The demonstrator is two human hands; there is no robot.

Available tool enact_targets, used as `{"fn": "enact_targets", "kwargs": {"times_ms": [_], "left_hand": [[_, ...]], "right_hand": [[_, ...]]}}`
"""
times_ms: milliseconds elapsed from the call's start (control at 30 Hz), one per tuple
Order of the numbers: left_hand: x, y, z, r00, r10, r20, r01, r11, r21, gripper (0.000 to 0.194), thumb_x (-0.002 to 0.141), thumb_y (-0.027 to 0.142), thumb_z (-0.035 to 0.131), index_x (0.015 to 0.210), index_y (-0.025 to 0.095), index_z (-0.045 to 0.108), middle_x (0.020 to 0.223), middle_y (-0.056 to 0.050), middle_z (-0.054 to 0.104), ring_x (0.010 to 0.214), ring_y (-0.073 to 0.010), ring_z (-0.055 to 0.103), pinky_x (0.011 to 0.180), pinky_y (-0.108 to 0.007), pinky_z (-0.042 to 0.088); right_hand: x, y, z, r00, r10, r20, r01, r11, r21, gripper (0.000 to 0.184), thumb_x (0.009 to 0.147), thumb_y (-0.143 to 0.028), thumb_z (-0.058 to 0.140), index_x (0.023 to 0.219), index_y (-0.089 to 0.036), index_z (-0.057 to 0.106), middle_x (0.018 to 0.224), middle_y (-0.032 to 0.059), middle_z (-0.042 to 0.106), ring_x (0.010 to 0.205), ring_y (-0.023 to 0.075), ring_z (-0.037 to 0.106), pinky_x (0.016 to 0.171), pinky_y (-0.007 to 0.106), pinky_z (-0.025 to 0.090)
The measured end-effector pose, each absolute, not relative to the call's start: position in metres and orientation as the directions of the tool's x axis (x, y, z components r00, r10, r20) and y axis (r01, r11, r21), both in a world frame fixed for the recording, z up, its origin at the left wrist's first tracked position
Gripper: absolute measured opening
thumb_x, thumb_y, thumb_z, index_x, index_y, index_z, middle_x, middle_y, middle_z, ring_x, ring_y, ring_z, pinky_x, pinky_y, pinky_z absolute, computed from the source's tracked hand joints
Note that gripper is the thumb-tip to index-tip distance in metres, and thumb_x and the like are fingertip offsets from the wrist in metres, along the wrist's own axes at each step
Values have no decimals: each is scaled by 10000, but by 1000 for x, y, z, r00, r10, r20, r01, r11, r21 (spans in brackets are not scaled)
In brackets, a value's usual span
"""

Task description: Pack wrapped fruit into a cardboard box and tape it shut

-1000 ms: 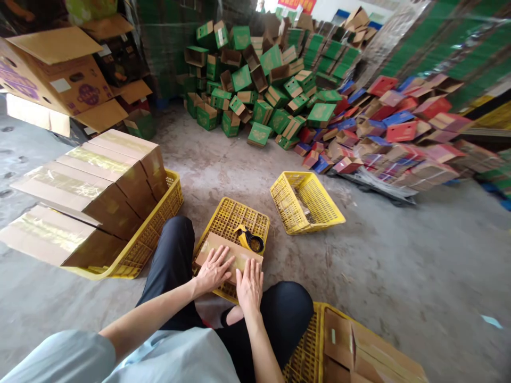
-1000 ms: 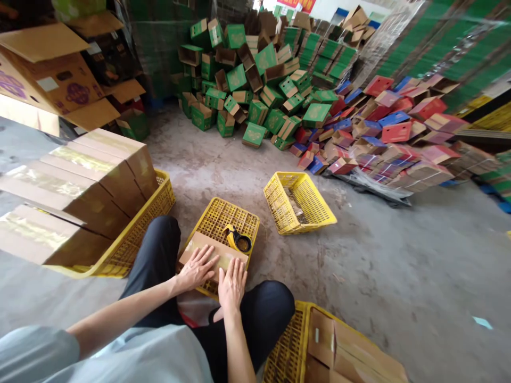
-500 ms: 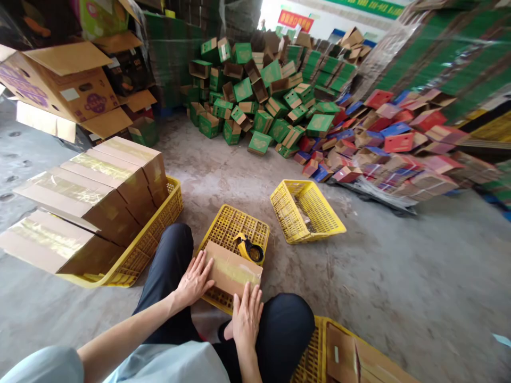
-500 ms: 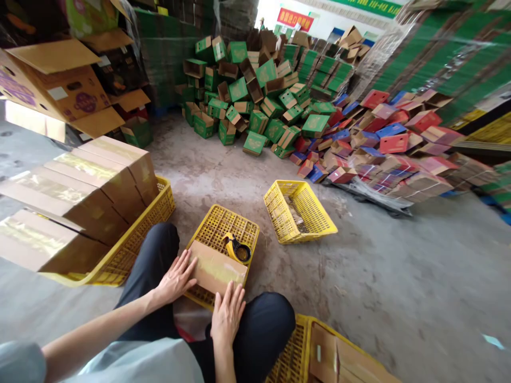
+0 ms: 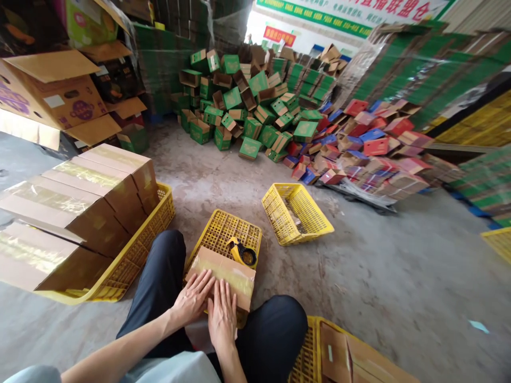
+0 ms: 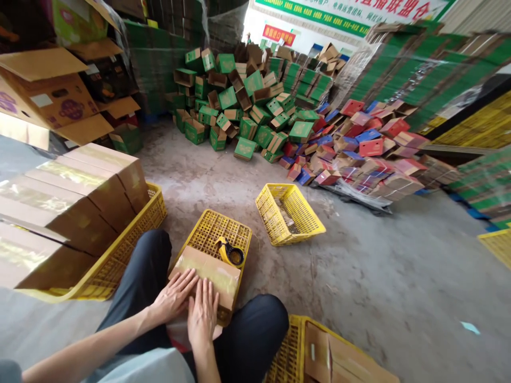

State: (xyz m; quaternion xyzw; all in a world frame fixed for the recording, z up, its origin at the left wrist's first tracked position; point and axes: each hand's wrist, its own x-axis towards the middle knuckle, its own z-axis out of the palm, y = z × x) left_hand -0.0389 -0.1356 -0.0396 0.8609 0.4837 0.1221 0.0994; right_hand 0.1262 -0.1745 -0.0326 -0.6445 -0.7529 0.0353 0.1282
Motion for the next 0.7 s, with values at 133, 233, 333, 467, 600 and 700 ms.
{"fn": "enact_targets", "kwargs": {"times_ms": [133, 233, 333, 467, 600, 700], "left_hand": [[-53, -143, -41, 411, 901, 137, 858, -433, 276, 863, 842, 268, 581, 1627, 138, 249, 1705, -177, 199, 1587, -341, 165, 1242, -520, 278], [-59, -149, -41, 366, 918, 154, 882, -395, 257, 876, 846, 237, 564, 1636, 125, 204, 1709, -183, 173, 1594, -319, 138, 1235, -502, 301], [-57, -149, -39, 342, 930, 138, 896, -367, 252, 878, 854, 257, 582, 1632, 104, 207, 1705, -209, 160, 1596, -335, 113, 1239, -525, 285], [-43, -144, -35, 378, 923, 75, 886, -384, 260, 855, 864, 311, 638, 1625, 168, 275, 1708, -208, 150, 1583, -401, 111, 1238, -603, 227], [-28, -138, -32, 495, 868, 40, 830, -486, 274, 841, 894, 378, 655, 1635, 263, 276, 1724, -160, 121, 1579, -407, 139, 1227, -614, 237], [-25, -128, -31, 527, 847, 76, 804, -525, 278, 756, 939, 393, 628, 1623, 305, 318, 1722, -133, 167, 1574, -402, 174, 1228, -592, 254]], "right_hand": [[157, -194, -33, -42, 989, 140, 983, 66, -169, 616, 1078, -522, 289, 1611, -223, 363, 1634, 128, 387, 1497, 339, 404, 1192, 567, 365], [177, -205, -36, 58, 991, 122, 987, -39, -156, 678, 1077, -543, 202, 1619, -157, 334, 1635, 156, 374, 1506, 336, 390, 1175, 539, 399], [181, -206, -36, 87, 992, 94, 986, -73, -149, 727, 1073, -559, 151, 1613, -108, 333, 1630, 169, 378, 1507, 333, 387, 1169, 527, 409], [167, -194, -30, 97, 991, 94, 990, -87, -112, 694, 1070, -567, 194, 1592, -160, 402, 1630, 143, 391, 1508, 393, 361, 1163, 603, 380], [150, -179, -23, -21, 996, 92, 997, 28, -74, 635, 1059, -564, 318, 1575, -213, 440, 1635, 101, 398, 1499, 444, 350, 1181, 622, 343], [146, -165, -19, -61, 995, 79, 995, 67, -76, 593, 1059, -549, 355, 1580, -275, 420, 1643, 68, 386, 1497, 448, 352, 1174, 641, 342]]}}
